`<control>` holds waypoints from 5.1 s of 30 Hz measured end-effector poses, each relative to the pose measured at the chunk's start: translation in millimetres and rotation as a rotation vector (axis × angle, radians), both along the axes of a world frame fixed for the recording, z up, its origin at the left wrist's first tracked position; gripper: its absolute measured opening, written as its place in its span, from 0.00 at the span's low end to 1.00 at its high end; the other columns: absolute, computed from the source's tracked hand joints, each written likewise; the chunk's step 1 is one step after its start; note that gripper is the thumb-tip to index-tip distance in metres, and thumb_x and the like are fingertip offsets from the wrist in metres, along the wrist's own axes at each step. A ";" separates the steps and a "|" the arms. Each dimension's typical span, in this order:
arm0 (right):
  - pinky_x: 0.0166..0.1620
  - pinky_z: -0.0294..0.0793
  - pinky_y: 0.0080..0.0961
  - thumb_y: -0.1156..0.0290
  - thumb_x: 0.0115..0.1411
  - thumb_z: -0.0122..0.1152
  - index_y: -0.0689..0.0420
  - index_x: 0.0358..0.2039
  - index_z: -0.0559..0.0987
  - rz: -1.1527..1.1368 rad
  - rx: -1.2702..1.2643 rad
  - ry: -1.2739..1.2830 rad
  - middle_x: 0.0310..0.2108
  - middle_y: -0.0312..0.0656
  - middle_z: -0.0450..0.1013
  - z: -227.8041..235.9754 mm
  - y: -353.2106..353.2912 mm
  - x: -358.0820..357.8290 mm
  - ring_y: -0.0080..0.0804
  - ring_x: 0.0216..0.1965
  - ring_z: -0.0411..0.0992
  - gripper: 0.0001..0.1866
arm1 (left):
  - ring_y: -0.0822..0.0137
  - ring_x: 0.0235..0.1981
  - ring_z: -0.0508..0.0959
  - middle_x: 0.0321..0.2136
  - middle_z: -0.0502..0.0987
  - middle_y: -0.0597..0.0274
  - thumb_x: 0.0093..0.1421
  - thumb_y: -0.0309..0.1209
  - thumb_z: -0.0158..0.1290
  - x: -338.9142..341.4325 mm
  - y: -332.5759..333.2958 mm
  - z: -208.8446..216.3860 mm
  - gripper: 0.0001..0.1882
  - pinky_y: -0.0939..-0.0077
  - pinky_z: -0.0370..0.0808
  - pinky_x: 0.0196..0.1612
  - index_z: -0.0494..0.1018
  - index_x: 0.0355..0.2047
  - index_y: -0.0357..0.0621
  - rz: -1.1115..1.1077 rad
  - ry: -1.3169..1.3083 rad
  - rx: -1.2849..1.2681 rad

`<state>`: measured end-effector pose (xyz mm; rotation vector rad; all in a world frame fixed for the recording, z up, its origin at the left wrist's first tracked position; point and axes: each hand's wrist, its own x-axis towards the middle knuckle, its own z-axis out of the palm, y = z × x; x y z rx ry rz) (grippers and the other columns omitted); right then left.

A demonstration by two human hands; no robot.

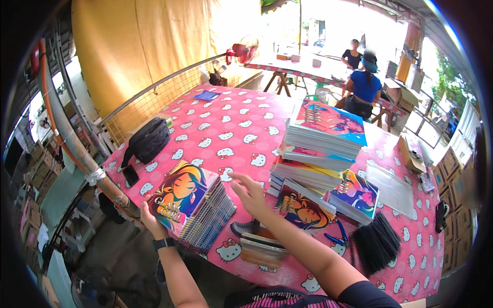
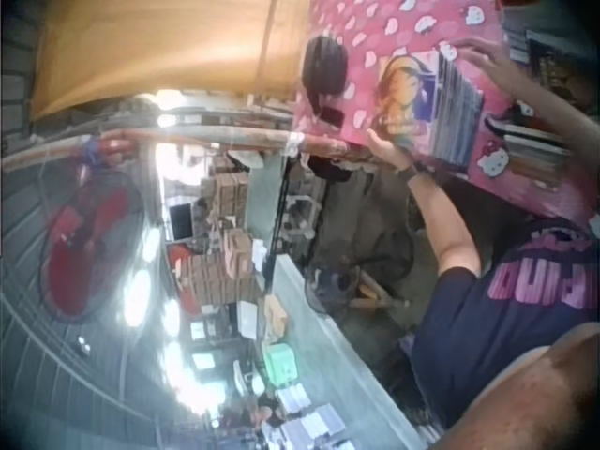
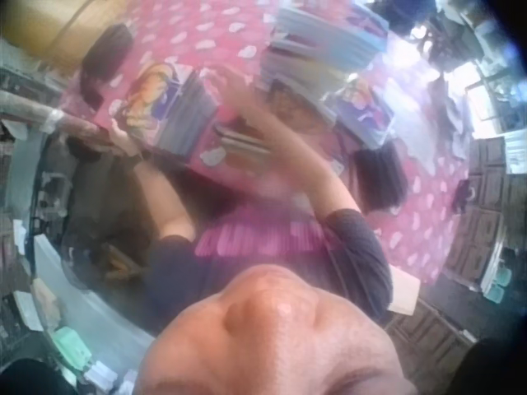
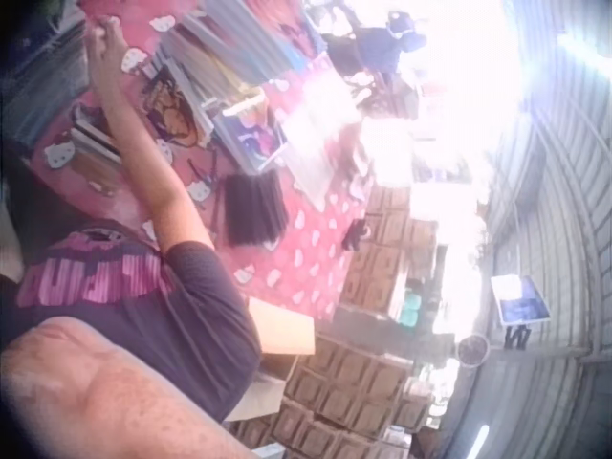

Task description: The person inserts a spiral coil into the punched holes of a notebook by hand, trims the excess coil with a pair of pliers, and places the bound notebook onto a stack.

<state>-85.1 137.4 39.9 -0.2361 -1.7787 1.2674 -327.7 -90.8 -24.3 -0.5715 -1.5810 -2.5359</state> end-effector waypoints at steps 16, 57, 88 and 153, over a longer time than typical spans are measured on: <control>0.50 0.69 0.37 0.64 0.60 0.56 0.60 0.45 0.74 -0.183 0.246 0.041 0.41 0.51 0.73 -11.9 -10.0 11.8 0.44 0.47 0.70 0.16 | 0.61 0.53 0.69 0.51 0.70 0.51 0.64 0.32 0.41 29.2 -10.2 49.5 0.18 0.66 0.63 0.57 0.71 0.47 0.32 0.203 0.080 -0.080; 0.41 0.72 0.23 0.73 0.53 0.68 0.60 0.44 0.76 -0.938 -0.138 -0.174 0.36 0.40 0.74 -86.1 20.5 265.6 0.26 0.36 0.72 0.18 | 0.58 0.44 0.71 0.40 0.71 0.61 0.45 0.22 0.56 308.9 245.6 16.2 0.28 0.61 0.68 0.46 0.72 0.51 0.51 -0.692 1.242 -0.635; 0.43 0.73 0.26 0.83 0.48 0.66 0.60 0.40 0.78 -0.247 -0.073 -0.357 0.40 0.42 0.75 -56.4 -27.0 274.6 0.30 0.39 0.75 0.17 | 0.67 0.28 0.75 0.23 0.73 0.68 0.47 0.31 0.59 287.2 123.1 187.0 0.08 0.73 0.68 0.31 0.73 0.29 0.49 -0.630 1.553 -0.674; 0.41 0.71 0.42 0.72 0.38 0.73 0.60 0.33 0.73 -1.153 0.050 -1.028 0.33 0.50 0.70 -135.3 4.7 387.8 0.52 0.38 0.70 0.22 | 0.73 0.30 0.72 0.25 0.74 0.63 0.60 0.28 0.48 248.2 123.9 -21.7 0.06 0.78 0.68 0.39 0.71 0.28 0.39 -0.702 -0.239 -0.094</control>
